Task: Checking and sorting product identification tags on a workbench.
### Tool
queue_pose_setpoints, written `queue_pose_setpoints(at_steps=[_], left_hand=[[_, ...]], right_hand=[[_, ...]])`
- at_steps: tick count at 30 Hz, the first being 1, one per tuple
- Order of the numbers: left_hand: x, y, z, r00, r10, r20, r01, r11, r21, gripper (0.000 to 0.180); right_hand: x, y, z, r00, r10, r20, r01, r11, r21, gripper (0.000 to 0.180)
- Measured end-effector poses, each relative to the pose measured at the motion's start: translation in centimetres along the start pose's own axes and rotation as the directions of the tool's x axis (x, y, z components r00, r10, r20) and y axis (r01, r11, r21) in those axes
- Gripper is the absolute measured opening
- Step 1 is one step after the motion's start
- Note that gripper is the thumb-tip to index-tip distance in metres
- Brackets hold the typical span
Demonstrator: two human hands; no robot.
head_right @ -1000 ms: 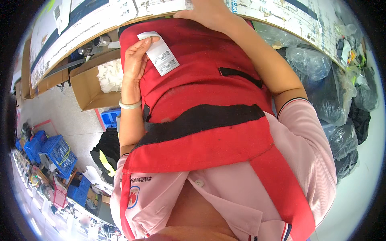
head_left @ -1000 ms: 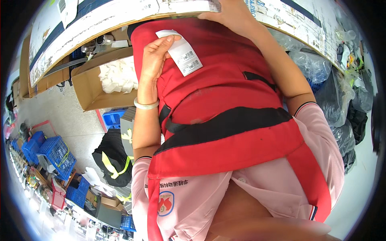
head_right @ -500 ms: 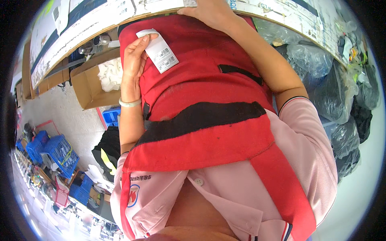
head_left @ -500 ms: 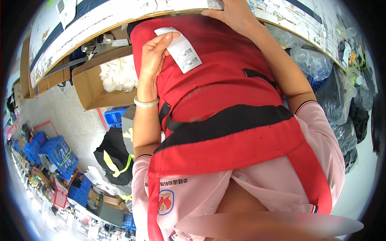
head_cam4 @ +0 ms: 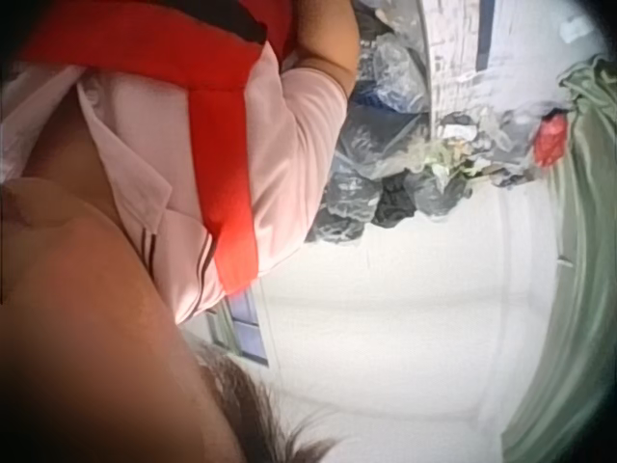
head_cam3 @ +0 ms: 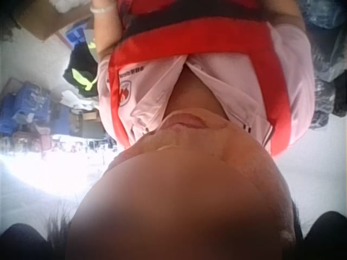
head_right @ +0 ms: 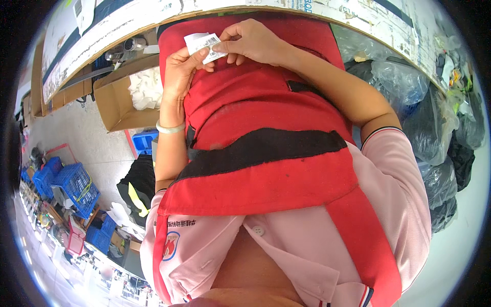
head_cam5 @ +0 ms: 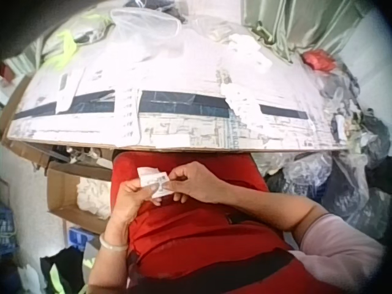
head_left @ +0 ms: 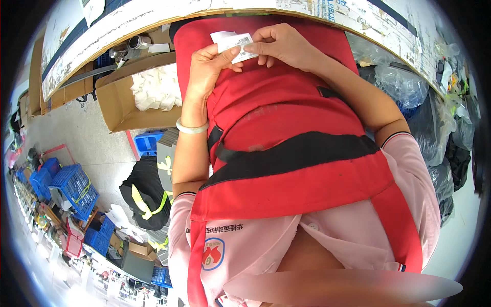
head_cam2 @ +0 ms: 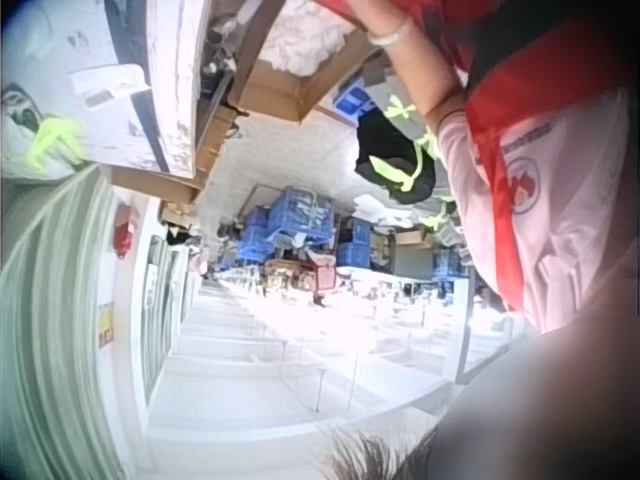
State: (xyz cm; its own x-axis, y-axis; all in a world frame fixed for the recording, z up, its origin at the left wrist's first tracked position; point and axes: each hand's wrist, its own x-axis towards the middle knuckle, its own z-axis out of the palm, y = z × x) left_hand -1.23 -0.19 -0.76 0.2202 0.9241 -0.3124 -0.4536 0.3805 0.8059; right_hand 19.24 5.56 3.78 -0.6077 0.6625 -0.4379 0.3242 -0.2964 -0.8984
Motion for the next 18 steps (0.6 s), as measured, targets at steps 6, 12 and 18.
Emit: queue_pose_setpoints(at_steps=[6, 12, 18], left_hand=[[0.3, 0.1, 0.8, 0.993, 0.018, -0.114, -0.005, 0.993, 0.118, 0.013], [0.4, 0.0, 0.8, 0.993, 0.004, -0.118, 0.020, 0.979, 0.202, 0.012], [0.5, -0.2, 0.5, 0.994, -0.014, -0.108, 0.044, 0.959, 0.281, 0.013]], right_hand=[[0.3, 0.1, -0.8, 0.918, -0.350, -0.187, 0.303, 0.922, -0.240, 0.018], [0.5, 0.1, -1.2, 0.920, -0.361, -0.153, 0.317, 0.915, -0.251, 0.013], [0.6, -0.2, -1.9, 0.919, -0.374, -0.120, 0.316, 0.885, -0.344, 0.011]])
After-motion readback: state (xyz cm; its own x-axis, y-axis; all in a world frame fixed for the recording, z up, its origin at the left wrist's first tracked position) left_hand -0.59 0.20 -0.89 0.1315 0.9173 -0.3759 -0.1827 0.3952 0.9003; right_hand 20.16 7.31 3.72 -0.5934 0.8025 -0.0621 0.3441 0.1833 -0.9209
